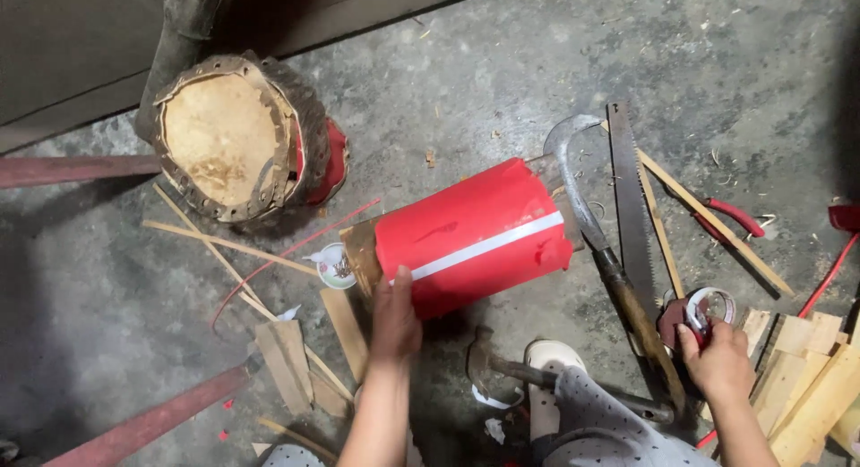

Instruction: Applying adhesive tape to a red decorative cover and attaching it to a wooden drum frame.

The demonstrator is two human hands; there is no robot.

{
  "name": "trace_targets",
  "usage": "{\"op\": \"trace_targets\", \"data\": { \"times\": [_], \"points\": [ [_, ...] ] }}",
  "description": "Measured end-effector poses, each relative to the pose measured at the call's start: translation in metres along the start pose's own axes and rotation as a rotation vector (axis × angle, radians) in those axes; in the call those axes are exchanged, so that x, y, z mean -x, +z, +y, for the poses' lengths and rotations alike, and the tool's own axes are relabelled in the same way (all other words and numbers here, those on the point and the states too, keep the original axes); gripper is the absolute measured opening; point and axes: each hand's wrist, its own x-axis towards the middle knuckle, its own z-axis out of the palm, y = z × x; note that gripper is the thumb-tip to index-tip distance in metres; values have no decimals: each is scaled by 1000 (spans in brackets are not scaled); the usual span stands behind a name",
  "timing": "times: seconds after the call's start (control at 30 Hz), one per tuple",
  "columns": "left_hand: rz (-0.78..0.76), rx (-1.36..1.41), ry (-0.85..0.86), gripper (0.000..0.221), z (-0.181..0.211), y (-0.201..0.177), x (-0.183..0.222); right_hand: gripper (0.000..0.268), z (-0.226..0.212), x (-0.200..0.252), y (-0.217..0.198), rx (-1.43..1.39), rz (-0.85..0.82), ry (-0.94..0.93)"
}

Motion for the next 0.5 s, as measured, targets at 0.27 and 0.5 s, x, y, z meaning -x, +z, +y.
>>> {"op": "trace_targets", "data": {
  "times": [0.27, 0.5],
  "points": [
    [-63, 72, -6, 50, -9, -2, -2, 51, -146, 2, -104, -286, 308, -556],
    [96, 102, -83, 39, 8, 12, 8, 83, -368, 139, -129, -338, 212, -1594]
  ]
}}
